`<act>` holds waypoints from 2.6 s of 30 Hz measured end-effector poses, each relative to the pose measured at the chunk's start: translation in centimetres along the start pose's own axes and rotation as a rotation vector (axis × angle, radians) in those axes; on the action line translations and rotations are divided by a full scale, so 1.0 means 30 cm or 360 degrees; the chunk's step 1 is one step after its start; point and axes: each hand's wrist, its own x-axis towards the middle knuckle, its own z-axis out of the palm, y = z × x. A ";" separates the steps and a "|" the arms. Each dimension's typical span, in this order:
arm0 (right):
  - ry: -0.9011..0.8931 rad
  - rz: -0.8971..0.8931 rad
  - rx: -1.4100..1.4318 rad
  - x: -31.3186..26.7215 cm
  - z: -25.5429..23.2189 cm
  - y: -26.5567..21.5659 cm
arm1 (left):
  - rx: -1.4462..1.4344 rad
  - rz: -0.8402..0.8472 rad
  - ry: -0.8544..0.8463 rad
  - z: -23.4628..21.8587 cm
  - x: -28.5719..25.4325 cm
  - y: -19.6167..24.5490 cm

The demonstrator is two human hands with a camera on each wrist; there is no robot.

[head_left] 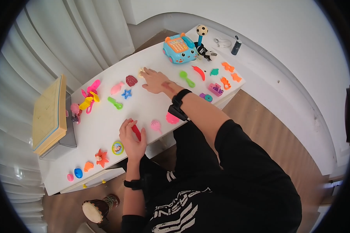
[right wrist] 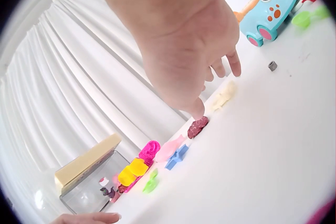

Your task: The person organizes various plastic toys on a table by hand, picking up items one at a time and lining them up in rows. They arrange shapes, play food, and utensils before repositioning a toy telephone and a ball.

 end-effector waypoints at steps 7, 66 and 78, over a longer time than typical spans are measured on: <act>-0.0368 0.0080 -0.0015 -0.012 0.031 -0.023 | -0.0018 -0.0021 0.0026 -0.003 0.000 -0.003; -0.0583 -0.0204 -0.0113 -0.240 -0.080 0.066 | -0.0002 -0.0054 0.0021 -0.011 -0.002 0.002; -0.0548 -0.0192 0.0006 -0.232 -0.187 0.000 | -0.0010 -0.0090 0.0078 -0.015 -0.008 -0.004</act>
